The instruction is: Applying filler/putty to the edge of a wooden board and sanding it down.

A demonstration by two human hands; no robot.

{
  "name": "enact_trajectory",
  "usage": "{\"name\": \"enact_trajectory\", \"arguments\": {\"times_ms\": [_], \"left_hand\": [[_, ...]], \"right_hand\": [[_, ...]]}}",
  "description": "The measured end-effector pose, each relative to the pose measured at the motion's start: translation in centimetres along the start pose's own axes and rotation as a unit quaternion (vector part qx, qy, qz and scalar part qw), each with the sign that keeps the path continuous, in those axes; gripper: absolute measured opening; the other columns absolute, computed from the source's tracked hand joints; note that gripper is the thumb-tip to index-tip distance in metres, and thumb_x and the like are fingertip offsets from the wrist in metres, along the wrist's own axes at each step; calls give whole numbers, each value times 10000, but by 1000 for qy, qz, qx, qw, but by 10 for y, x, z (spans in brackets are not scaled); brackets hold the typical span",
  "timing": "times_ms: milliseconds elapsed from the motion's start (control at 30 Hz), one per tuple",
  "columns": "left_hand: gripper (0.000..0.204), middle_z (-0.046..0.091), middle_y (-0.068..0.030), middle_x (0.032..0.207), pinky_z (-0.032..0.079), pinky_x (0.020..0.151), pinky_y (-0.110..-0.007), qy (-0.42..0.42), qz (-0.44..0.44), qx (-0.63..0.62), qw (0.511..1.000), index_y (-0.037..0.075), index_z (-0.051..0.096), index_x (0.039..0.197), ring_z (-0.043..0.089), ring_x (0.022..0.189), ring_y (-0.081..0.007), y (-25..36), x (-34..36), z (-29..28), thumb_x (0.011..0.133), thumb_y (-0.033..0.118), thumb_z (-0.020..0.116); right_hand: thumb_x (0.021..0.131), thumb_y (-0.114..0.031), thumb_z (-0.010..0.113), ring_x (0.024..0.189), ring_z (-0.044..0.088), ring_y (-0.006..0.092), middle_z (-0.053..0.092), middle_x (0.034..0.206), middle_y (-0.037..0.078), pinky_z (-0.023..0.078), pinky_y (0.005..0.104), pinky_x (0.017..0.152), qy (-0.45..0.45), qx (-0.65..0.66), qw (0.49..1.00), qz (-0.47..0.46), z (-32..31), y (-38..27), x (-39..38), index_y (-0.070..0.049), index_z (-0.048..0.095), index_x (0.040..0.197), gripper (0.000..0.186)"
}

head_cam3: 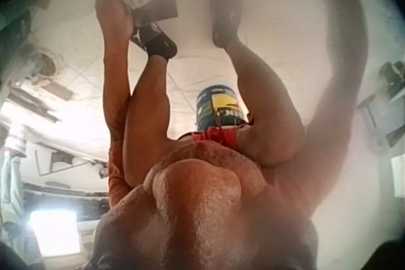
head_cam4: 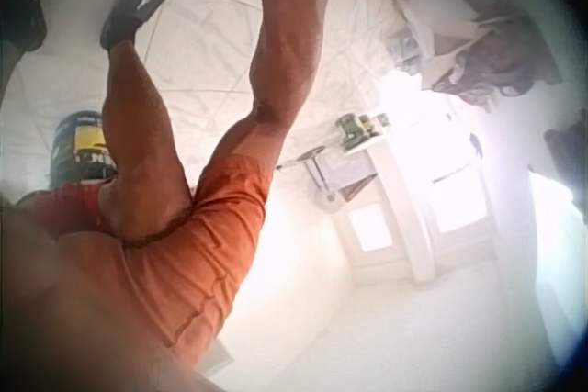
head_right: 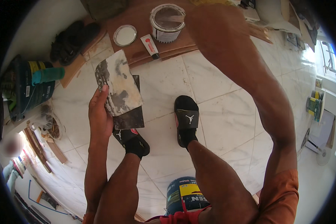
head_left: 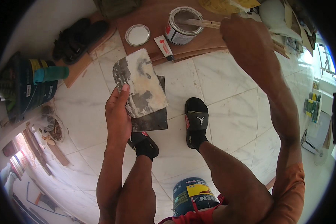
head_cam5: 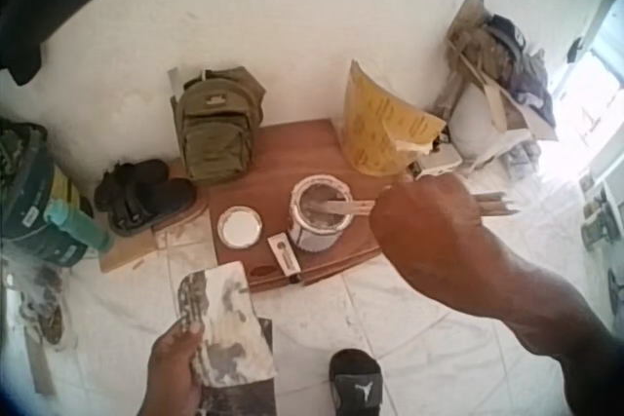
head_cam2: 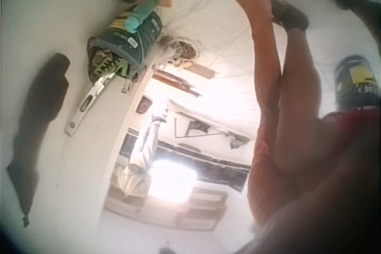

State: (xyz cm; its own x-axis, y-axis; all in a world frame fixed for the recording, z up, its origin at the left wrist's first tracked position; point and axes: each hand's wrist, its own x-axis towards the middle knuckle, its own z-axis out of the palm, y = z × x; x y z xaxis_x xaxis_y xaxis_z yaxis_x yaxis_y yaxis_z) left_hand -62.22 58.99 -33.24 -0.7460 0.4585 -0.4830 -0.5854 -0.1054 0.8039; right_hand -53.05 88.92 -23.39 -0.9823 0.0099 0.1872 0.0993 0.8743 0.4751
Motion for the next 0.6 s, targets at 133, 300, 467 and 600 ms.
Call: {"name": "enact_trajectory", "arguments": {"times_ms": [133, 300, 467, 600], "left_hand": [[371, 673, -74, 1131, 511, 897, -264, -13, 3, -12, 1000, -20, 587, 1253, 644, 989, -111, 3, 1, 9, 1006, 258, 593], [381, 659, -93, 1173, 478, 964, -304, -13, 7, -7, 1000, -25, 569, 1263, 629, 1053, -157, 11, 5, 9, 998, 246, 601], [406, 658, -94, 1160, 489, 942, -293, -7, 13, -2, 1000, -31, 560, 1275, 635, 1028, -148, 17, 13, 17, 1002, 269, 595], [401, 664, -88, 1146, 492, 929, -280, 0, 20, 6, 1000, -28, 567, 1274, 634, 1016, -132, 17, 21, 22, 1010, 274, 583]], "right_hand": [[814, -60, 644, 757, 704, 256, 654, 850, 134, 552, 378, 625, -101, -11, 994, 26, 5, -5, 15, -67, 660, 848, 38], [815, -74, 635, 702, 697, 270, 662, 767, 112, 541, 386, 587, -59, 33, 997, 31, 22, -5, 12, -71, 677, 856, 60], [820, -59, 601, 763, 707, 291, 702, 828, 146, 559, 407, 630, -28, 97, 991, 82, 49, 8, -5, -52, 691, 845, 94], [901, -111, 568, 840, 673, 365, 679, 891, 192, 527, 466, 724, -89, 193, 963, 164, 56, 17, -17, -28, 647, 1002, 152]]}}
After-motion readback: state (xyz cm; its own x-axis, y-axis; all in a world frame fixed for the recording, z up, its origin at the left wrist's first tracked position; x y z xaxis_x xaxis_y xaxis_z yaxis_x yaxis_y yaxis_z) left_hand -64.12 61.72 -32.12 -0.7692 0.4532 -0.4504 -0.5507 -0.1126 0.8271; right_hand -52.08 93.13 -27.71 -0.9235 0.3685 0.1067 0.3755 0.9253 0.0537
